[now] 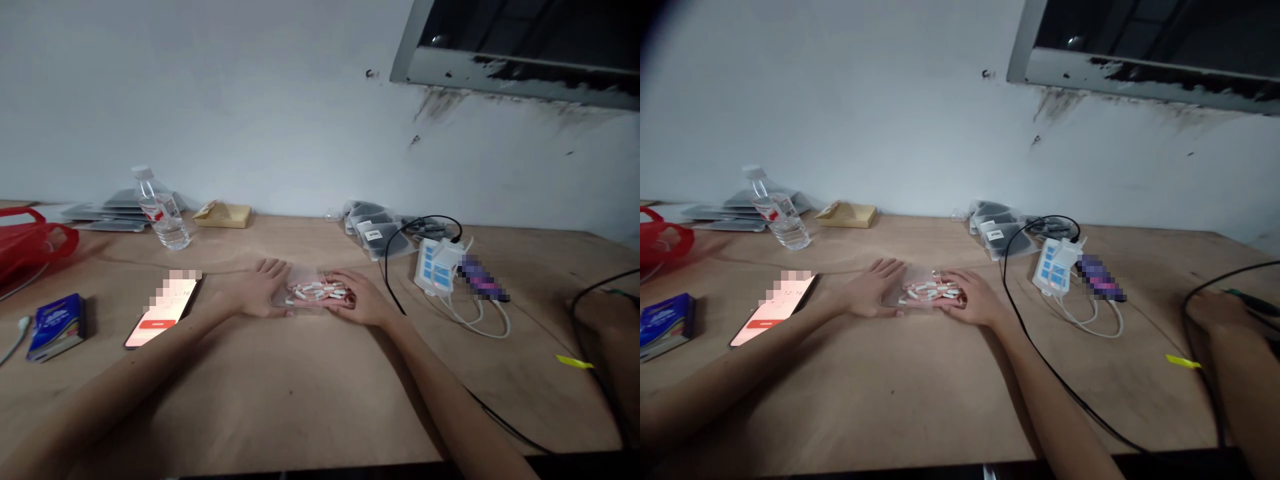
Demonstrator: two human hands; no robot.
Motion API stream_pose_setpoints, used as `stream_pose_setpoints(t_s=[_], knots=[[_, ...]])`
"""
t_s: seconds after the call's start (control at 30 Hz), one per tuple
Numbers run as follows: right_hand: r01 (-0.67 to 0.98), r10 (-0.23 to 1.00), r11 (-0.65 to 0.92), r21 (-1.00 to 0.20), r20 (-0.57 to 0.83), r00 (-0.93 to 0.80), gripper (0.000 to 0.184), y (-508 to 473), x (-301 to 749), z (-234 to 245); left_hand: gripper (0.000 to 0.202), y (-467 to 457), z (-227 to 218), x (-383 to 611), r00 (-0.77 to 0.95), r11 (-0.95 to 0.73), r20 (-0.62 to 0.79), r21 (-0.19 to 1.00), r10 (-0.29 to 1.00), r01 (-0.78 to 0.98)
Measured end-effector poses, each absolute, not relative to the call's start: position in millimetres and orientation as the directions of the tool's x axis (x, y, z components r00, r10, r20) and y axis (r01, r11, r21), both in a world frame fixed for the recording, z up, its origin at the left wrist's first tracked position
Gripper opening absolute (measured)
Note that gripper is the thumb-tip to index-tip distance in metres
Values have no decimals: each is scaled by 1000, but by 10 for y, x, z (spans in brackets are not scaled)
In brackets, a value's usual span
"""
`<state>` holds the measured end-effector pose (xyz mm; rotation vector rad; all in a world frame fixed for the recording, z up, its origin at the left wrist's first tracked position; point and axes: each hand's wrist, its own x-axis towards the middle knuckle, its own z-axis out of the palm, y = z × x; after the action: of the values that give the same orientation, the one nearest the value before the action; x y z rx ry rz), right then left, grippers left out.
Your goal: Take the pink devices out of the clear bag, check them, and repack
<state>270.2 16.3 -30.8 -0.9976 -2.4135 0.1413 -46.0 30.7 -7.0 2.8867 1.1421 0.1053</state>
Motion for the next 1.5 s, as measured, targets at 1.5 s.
stream_pose_setpoints(t_s=[1.5], knots=[[162,948,274,-948,237,-215,77,420,2166,-790,82,41,-213,127,597,-614,159,102,786,782]])
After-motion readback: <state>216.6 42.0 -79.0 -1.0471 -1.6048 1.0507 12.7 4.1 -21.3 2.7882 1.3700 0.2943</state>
